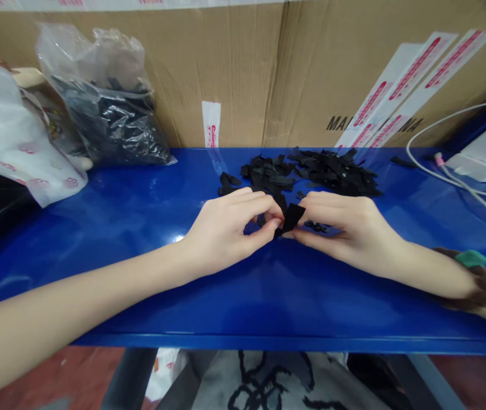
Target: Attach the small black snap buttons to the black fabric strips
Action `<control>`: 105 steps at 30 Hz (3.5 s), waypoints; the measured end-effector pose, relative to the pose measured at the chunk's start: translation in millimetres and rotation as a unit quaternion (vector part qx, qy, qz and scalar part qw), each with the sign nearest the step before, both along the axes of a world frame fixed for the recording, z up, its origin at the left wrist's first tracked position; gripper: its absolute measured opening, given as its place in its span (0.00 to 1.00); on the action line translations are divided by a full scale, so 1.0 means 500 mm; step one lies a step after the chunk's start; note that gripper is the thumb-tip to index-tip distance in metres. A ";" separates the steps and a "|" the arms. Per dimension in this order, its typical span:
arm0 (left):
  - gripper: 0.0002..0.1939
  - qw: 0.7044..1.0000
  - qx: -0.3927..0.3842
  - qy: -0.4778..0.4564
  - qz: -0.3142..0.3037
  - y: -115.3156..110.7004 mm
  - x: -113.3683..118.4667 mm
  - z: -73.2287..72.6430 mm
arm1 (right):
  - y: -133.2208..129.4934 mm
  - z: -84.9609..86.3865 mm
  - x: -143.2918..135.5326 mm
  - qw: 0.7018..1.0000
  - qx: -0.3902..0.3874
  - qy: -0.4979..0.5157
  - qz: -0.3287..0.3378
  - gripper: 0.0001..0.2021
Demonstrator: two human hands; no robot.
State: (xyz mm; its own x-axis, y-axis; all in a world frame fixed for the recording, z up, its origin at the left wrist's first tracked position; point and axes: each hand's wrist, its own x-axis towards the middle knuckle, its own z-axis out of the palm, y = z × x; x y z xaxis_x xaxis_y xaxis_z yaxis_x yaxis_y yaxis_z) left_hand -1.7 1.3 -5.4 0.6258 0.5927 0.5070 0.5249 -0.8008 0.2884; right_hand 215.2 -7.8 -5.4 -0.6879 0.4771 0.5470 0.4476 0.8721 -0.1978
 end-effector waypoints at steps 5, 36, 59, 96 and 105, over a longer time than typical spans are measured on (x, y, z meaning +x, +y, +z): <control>0.04 0.999 -0.030 -0.016 0.015 0.001 -0.001 -0.001 | 0.010 0.004 0.011 0.998 0.041 -0.010 -0.042 0.02; 0.05 0.999 -0.010 -0.026 0.043 -0.002 0.000 0.001 | 0.071 0.002 0.060 0.946 0.104 -0.183 -0.248 0.11; 0.08 0.994 0.028 0.054 0.087 0.008 -0.002 0.002 | 0.038 -0.012 0.016 0.985 0.083 -0.150 -0.022 0.13; 0.26 0.982 -0.159 -0.049 0.090 0.310 0.014 -0.003 | 0.302 0.019 0.031 0.985 -0.063 -0.103 -0.124 0.20; 0.35 0.953 -0.251 -0.071 0.152 0.259 0.029 -0.025 | 0.260 0.001 0.024 0.977 -0.136 -0.086 -0.142 0.20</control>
State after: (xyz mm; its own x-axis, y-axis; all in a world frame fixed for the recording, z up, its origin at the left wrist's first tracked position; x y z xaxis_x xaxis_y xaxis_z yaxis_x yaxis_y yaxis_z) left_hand 12.6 130.7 -18.1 0.3320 0.9263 0.1782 0.6380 -0.3596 0.6809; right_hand 227.0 122.0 -5.0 -0.5778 0.7734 0.2606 0.7105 0.6338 -0.3057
